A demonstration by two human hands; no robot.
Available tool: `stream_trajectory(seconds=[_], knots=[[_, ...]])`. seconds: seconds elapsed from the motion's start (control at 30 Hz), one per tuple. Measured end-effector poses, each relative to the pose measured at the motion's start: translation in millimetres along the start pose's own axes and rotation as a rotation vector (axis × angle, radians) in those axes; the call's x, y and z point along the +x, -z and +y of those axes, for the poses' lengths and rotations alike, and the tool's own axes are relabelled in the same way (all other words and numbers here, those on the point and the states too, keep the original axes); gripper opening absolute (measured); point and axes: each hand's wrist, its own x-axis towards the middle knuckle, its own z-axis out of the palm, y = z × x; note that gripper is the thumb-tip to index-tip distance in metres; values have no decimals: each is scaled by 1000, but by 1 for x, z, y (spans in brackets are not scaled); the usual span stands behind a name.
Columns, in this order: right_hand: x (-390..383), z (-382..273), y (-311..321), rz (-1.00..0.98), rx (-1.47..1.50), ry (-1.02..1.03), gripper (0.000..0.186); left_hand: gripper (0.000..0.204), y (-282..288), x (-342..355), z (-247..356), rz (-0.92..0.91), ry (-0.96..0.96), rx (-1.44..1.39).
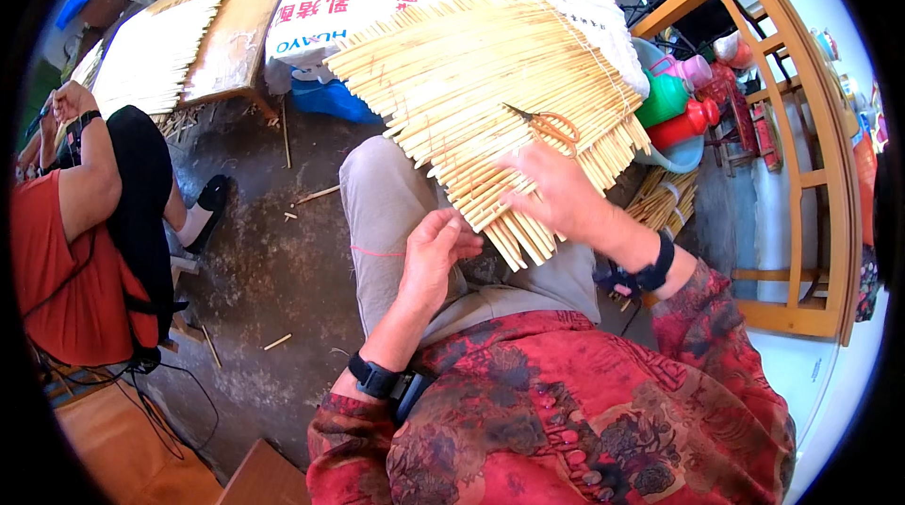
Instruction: The person assembles a bamboo mat by threading red string through individual bamboo sticks to bind them together, occasionally using a small pair of shears to trim the string.
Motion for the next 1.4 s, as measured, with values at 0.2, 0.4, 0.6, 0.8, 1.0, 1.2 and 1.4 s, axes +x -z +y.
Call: stream_trajectory(seconds=[0.2,0.4,0.6,0.8,1.0,1.2,1.4], knots=[[-29,-25,-18,157,-296,304,41,31,-25,7,5,-24,-135,-233],[11,-24,-8,238,-257,264,14,29,-16,7,13,-66,-102,-200],[41,-7,-7,-28,-409,552,6,21,-12,13,3,-32,-173,-167],[60,-9,1,-226,-441,570,10,16,-8,19,-4,30,-157,-155],[21,-16,10,-11,-127,345,30,15,-14,21,-2,15,-166,-189],[-30,4,23,287,-365,243,23,20,-12,16,8,34,-121,-88],[8,86,40,178,-523,-120,27,32,-18,10,13,-130,-193,-76]])
